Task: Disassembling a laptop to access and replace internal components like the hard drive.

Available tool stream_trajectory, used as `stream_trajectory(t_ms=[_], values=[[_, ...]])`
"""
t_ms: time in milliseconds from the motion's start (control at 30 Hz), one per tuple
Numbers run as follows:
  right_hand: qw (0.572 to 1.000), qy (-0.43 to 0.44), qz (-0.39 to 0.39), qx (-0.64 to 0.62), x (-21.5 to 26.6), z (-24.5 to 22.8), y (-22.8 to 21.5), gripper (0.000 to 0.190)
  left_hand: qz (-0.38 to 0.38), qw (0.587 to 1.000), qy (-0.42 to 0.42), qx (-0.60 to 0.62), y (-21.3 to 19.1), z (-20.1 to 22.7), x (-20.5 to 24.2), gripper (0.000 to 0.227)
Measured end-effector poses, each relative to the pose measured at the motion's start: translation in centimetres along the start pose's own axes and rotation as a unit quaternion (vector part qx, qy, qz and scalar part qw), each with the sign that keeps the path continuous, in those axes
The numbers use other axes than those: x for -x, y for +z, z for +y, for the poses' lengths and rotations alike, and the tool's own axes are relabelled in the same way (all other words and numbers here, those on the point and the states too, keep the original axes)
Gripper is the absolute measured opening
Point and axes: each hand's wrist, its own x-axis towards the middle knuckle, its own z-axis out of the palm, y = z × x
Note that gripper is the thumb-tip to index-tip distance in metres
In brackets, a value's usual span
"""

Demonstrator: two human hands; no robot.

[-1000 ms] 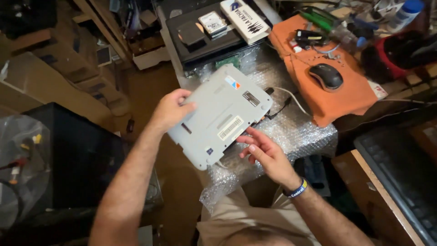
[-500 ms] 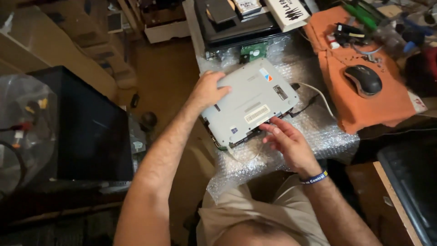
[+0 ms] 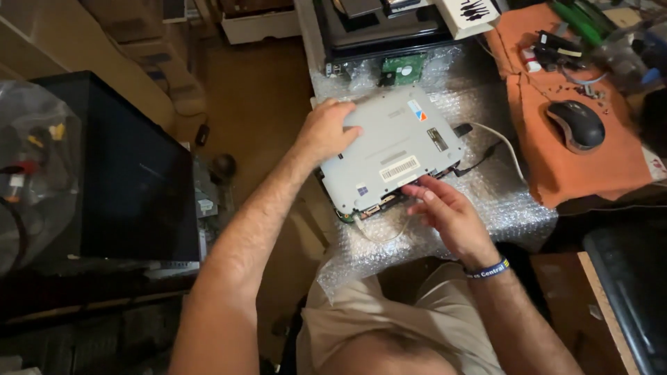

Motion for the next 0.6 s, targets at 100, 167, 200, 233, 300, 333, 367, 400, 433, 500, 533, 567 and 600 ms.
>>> stream_trajectory(t_ms=[100,167,200,233,300,333,367,400,433,500,533,567,600], values=[[0.999,0.017,0.015,0.048,0.4,0.3,0.1,0.051,0.007,1.000,0.001,-0.003,1.3,-0.7,0.5,0.057],[0.995,0.025,0.045,0.089,0.5,0.1,0.4,0.048,0.037,0.999,0.027,-0.020,1.7,-0.8,1.1,0.054],[0.995,0.025,0.045,0.090,0.3,0.4,0.0,0.048,0.038,0.999,0.027,-0.019,2.0,-1.1,1.1,0.054],[0.993,0.027,0.047,0.105,0.0,0.7,-0.4,0.046,0.048,0.998,0.033,-0.022,2.3,-1.3,1.2,0.055],[0.991,0.028,0.050,0.120,-0.4,1.0,-0.9,0.043,0.059,0.997,0.039,-0.023,2.7,-1.8,1.1,0.057],[0.990,0.032,0.052,0.125,-0.5,0.9,-0.8,0.044,0.063,0.997,0.041,-0.021,2.8,-2.0,1.0,0.057],[0.989,0.034,0.054,0.131,-0.7,0.8,-0.7,0.045,0.068,0.997,0.043,-0.019,2.9,-2.2,1.0,0.056],[0.989,0.034,0.053,0.131,-0.8,0.8,-0.9,0.045,0.069,0.996,0.043,-0.020,3.4,-2.5,0.7,0.056],[0.988,0.031,0.053,0.145,-0.9,0.8,-1.0,0.046,0.069,0.997,0.033,-0.018,3.9,-2.7,0.5,0.055],[0.986,0.028,0.051,0.159,-1.1,0.8,-1.0,0.046,0.068,0.997,0.021,-0.017,3.9,-2.6,0.5,0.054],[0.984,0.028,0.057,0.166,-1.2,0.8,-0.9,0.044,0.060,0.998,0.014,-0.014,3.4,-2.2,0.6,0.053],[0.982,0.027,0.065,0.174,-1.3,0.7,-0.8,0.042,0.050,0.999,0.008,-0.011,2.9,-1.8,0.8,0.053],[0.982,0.028,0.065,0.174,-1.4,0.8,-1.0,0.042,0.050,0.999,0.007,-0.010,3.0,-1.8,0.7,0.053]])
